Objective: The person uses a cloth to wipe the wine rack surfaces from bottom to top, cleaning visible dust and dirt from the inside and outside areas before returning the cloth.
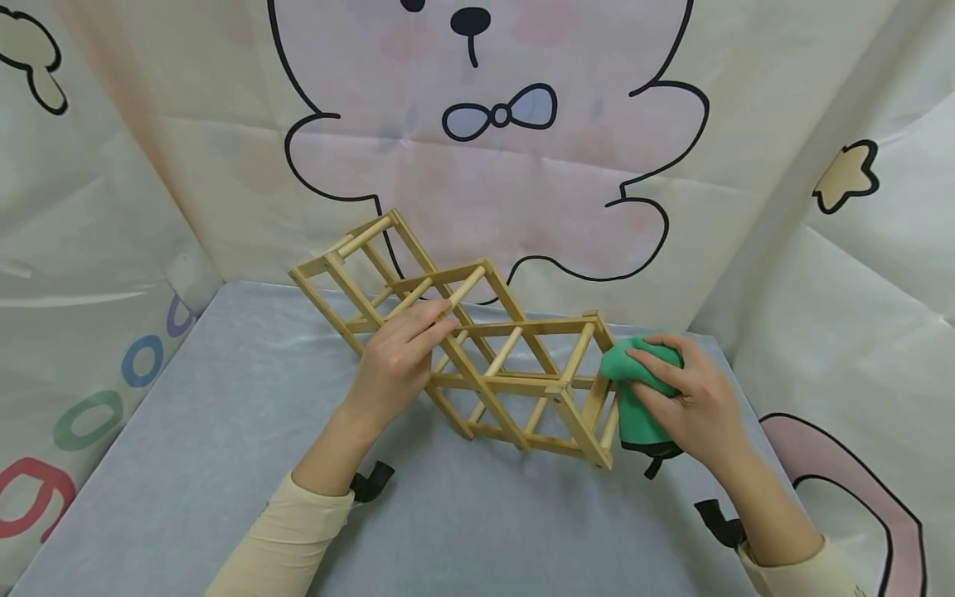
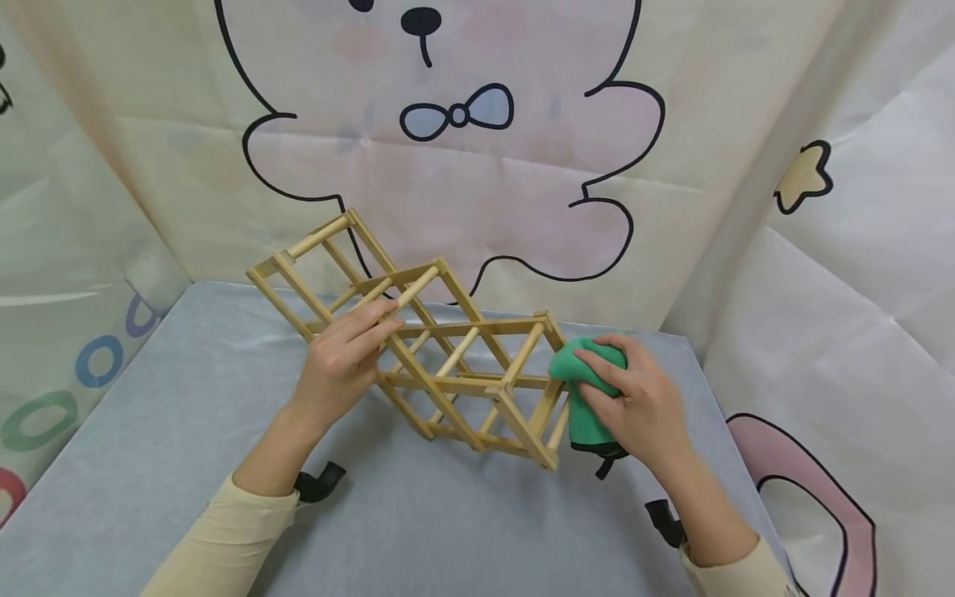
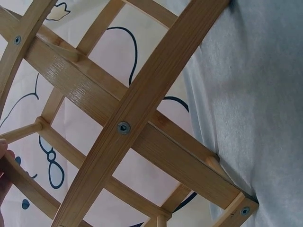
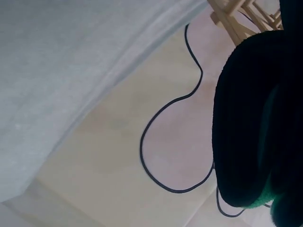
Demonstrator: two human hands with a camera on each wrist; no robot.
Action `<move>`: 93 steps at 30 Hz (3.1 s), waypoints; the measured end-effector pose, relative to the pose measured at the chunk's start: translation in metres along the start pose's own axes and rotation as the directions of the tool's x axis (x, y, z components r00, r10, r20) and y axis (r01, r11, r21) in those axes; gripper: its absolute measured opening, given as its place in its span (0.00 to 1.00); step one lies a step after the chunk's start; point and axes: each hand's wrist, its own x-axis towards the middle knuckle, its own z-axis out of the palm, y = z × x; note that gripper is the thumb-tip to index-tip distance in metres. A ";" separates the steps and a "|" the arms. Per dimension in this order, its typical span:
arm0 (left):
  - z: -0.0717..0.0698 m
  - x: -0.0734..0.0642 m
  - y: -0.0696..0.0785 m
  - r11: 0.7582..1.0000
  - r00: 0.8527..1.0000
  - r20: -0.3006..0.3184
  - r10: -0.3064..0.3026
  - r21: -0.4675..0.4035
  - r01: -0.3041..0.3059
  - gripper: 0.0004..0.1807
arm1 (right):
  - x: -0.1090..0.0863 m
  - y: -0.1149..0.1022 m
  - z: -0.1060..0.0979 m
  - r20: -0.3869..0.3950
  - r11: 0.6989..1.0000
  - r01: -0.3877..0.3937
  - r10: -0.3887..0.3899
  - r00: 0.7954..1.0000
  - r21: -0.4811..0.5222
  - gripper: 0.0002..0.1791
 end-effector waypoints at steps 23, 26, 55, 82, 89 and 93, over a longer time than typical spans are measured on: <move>0.000 0.001 -0.001 0.999 1.000 -0.004 0.000 -0.035 0.000 0.15 | 0.042 -0.016 0.001 -0.032 0.999 -0.049 0.050 0.998 0.018 0.21; 0.000 0.001 -0.001 0.999 1.000 -0.006 0.000 -0.034 0.000 0.15 | 0.045 -0.021 0.001 -0.032 1.000 0.000 0.000 0.999 -0.001 0.15; 0.001 0.000 0.000 0.999 1.000 -0.024 0.003 -0.045 -0.004 0.15 | 0.028 -0.075 -0.024 0.069 0.933 0.358 -0.356 0.932 -0.024 0.23; 0.002 0.000 0.000 0.999 1.000 -0.025 -0.004 -0.032 0.004 0.13 | -0.044 -0.023 -0.018 0.064 0.977 0.185 -0.179 0.982 -0.106 0.30; 0.002 0.000 0.000 1.000 0.999 -0.037 0.001 -0.024 -0.001 0.13 | -0.047 0.000 -0.015 0.028 0.977 0.129 -0.126 0.992 -0.171 0.33; 0.001 0.001 0.001 1.000 1.000 -0.029 0.002 -0.021 -0.002 0.13 | -0.050 0.009 -0.012 0.008 0.980 0.097 -0.098 0.995 -0.171 0.34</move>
